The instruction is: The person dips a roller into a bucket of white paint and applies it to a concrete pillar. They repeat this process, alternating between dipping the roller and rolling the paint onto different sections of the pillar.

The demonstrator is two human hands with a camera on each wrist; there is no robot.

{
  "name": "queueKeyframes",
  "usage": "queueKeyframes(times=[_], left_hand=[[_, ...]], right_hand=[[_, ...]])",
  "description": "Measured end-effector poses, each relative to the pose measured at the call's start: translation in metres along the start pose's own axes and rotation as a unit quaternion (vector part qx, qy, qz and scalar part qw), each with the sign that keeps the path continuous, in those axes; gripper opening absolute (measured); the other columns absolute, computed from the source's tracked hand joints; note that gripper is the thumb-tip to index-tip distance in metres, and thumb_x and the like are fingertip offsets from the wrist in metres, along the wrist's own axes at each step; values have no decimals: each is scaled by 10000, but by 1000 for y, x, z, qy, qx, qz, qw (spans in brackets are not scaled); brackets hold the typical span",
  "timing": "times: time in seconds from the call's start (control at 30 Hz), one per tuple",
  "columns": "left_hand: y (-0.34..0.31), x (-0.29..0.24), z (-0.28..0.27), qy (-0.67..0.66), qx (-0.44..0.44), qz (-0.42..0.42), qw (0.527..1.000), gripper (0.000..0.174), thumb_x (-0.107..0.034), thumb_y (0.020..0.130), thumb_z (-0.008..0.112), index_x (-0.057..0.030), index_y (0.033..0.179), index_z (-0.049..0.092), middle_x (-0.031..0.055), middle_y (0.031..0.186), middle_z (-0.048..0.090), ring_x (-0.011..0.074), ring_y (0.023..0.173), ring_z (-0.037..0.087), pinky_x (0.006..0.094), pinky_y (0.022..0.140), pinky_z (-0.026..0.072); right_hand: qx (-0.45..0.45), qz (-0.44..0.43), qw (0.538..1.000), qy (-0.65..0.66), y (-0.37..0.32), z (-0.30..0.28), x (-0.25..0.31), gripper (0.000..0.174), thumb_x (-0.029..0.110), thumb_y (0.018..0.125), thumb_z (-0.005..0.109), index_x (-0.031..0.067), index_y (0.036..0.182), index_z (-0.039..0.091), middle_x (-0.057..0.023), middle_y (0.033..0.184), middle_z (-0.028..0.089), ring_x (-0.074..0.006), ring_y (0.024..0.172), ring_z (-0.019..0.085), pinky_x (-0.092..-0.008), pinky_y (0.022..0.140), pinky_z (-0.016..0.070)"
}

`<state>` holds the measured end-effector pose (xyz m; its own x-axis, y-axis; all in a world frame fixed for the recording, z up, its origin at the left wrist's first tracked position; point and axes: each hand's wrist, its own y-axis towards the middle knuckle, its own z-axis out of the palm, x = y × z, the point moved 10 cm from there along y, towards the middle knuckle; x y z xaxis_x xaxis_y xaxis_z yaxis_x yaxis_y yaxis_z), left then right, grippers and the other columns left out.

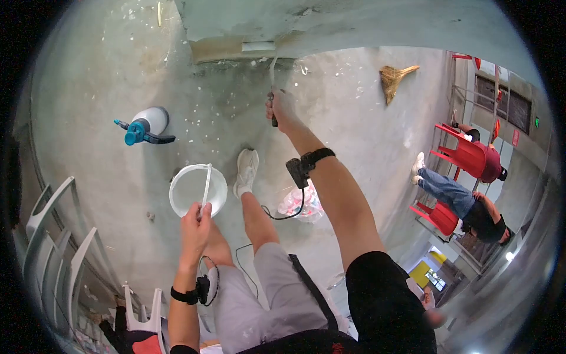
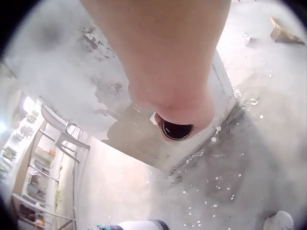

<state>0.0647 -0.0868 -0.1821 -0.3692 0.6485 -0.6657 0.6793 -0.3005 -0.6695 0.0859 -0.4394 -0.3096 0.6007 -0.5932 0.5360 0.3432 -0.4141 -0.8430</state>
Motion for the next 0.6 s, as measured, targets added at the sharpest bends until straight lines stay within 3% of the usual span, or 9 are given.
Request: queueKeyframes(times=[0.07,0.2,0.3,0.43,0.6], left_hand=[[-2,1,-5,-7,-8,4,1000,246,-204,920,601,12,808,565,152,525,509,251,421,477,372,448,353],[-4,4,-12,-9,-23,-1,1000,247,-208,915,608,9,806,565,159,529,514,279,430,488,381,453,357],[-4,9,-12,-6,-24,-9,1000,248,-216,913,608,6,810,567,161,530,516,300,438,494,388,457,359],[-5,9,-10,8,-27,2,1000,255,-232,914,606,-2,812,565,153,519,505,308,441,493,393,462,360],[-4,13,-6,3,-23,-7,1000,263,-236,914,608,-5,800,556,143,513,497,306,438,485,391,462,359]], right_hand=[[3,9,1000,7,-9,1,0,309,366,981,472,63,923,474,-13,581,428,-104,408,363,-269,378,306],[53,-33,998,22,-100,-19,48,357,410,994,446,57,964,492,3,581,414,-86,392,338,-249,361,273],[53,-40,998,-22,-127,-23,77,367,429,1008,409,73,970,488,31,592,377,-53,385,292,-222,339,243],[82,23,996,-13,-76,-5,52,356,419,1011,407,75,952,480,28,595,382,-64,406,302,-222,364,263],[42,49,998,-23,27,16,8,301,350,983,423,75,877,483,8,589,418,-103,421,362,-273,397,317]])
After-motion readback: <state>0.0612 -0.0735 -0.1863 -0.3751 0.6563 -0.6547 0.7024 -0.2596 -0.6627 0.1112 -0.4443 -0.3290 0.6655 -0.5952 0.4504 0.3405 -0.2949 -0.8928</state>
